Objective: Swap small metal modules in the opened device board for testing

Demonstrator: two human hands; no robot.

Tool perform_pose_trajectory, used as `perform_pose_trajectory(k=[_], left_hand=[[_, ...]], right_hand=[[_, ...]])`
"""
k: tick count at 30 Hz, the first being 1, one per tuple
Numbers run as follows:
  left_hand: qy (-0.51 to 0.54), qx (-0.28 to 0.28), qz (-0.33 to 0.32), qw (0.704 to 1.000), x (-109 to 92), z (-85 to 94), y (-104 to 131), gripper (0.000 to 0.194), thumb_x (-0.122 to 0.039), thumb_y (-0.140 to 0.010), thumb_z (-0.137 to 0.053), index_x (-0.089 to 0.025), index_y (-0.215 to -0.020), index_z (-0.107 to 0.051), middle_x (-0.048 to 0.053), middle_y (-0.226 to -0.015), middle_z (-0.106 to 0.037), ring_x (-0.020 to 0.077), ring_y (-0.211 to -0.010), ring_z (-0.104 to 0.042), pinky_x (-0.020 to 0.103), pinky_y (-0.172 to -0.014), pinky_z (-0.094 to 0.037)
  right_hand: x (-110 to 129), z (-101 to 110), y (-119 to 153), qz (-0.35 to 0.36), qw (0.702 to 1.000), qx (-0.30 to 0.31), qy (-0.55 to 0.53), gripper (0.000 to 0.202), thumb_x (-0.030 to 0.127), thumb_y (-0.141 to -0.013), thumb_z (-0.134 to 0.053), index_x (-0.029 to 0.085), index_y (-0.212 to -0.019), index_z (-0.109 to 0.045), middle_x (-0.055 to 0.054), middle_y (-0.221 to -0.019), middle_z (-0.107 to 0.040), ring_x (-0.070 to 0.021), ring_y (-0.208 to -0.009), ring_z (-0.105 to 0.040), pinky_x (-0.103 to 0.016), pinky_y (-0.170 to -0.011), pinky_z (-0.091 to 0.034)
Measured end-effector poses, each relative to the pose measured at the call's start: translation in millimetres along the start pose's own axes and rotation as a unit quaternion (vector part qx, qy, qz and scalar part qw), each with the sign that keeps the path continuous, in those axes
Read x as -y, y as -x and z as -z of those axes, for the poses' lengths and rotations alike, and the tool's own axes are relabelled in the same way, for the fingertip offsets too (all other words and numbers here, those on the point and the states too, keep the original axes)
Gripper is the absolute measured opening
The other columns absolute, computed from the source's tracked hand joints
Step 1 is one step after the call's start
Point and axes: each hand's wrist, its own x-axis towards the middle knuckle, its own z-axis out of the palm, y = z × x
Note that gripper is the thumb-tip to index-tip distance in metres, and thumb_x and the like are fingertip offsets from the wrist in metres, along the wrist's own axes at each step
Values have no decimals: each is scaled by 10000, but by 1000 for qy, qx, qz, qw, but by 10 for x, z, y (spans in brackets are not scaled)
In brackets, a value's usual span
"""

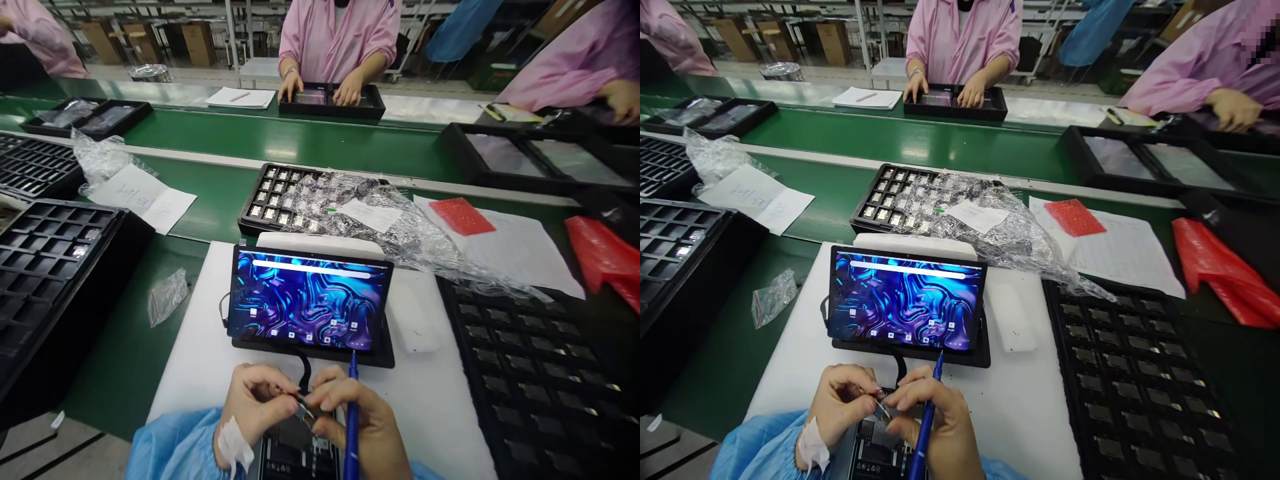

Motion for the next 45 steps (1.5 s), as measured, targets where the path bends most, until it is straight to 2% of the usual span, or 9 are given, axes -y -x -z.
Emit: perform_pose_trajectory(k=[5, 8, 11, 14, 19, 25, 29, 36, 45], left_hand=[[2, -11, 3, 1000, -47, -61, 11, 80, -251, -682, -791, -220, -743, -750, 25, -615, -686, 67, -499, -521, 122, -486, -384], [-13, -93, -4, 996, -113, -157, 4, 92, -265, -650, -804, -208, -692, -746, 13, -566, -661, 69, -477, -514, 125, -470, -391], [-46, -179, -14, 983, -173, -260, -8, 87, -244, -607, -809, -203, -639, -739, 5, -539, -645, 84, -469, -523, 139, -458, -412], [-72, -207, -12, 976, -202, -320, -16, 70, -188, -581, -792, -206, -620, -737, -3, -537, -649, 80, -480, -538, 123, -474, -417], [-77, -201, -20, 976, -191, -327, -20, 58, -186, -589, -780, -207, -622, -738, -6, -535, -651, 81, -500, -551, 123, -506, -421], [-97, -211, -17, 972, -183, -310, -28, 50, -172, -584, -764, -192, -620, -735, 0, -537, -648, 94, -501, -550, 142, -500, -422], [-119, -217, -11, 969, -193, -312, -23, 48, -179, -574, -764, -183, -609, -732, 7, -533, -650, 108, -495, -561, 159, -496, -433], [-94, -203, -8, 975, -158, -287, -5, 99, -239, -565, -819, -203, -618, -743, 14, -533, -664, 98, -497, -555, 148, -501, -423], [-109, -168, -67, 977, -102, -269, 10, 174, -390, -632, -807, -228, -659, -750, 24, -559, -673, 119, -507, -564, 185, -503, -411]], right_hand=[[-3, 4, 14, -28, 999, 18, -11, 77, 274, -701, -777, 264, -706, -701, 2, -617, -706, -142, -600, -647, -192, -545, -522], [-34, 1, 87, -65, 997, -8, 36, 108, 151, -696, -745, 240, -695, -683, 12, -615, -694, -134, -551, -645, -187, -528, -518], [-72, -2, 165, -81, 987, -49, 132, 126, 121, -684, -700, 240, -718, -673, 8, -638, -707, -151, -584, -668, -207, -580, -541], [-109, -17, 205, -55, 979, -55, 189, 150, 117, -660, -694, 245, -733, -668, 9, -647, -713, -157, -584, -683, -209, -593, -556], [-126, -58, 198, -57, 977, -87, 184, 136, 115, -675, -670, 239, -709, -628, 19, -638, -700, -144, -580, -684, -192, -591, -563], [-92, -44, 191, -49, 986, -46, 149, 198, 68, -678, -619, 236, -783, -616, 8, -688, -692, -150, -603, -683, -216, -603, -569], [-76, -76, 166, -40, 985, -69, 154, 189, 59, -663, -651, 226, -742, -611, 10, -652, -696, -137, -575, -680, -180, -584, -560], [-2, -140, 152, -157, 977, -118, 85, 127, 146, -636, -713, 218, -629, -608, 28, -535, -678, -137, -474, -655, -175, -490, -532], [-59, 14, 127, -105, 985, -33, 134, 135, 149, -654, -754, 215, -633, -639, 25, -555, -719, -154, -483, -684, -166, -472, -545]])
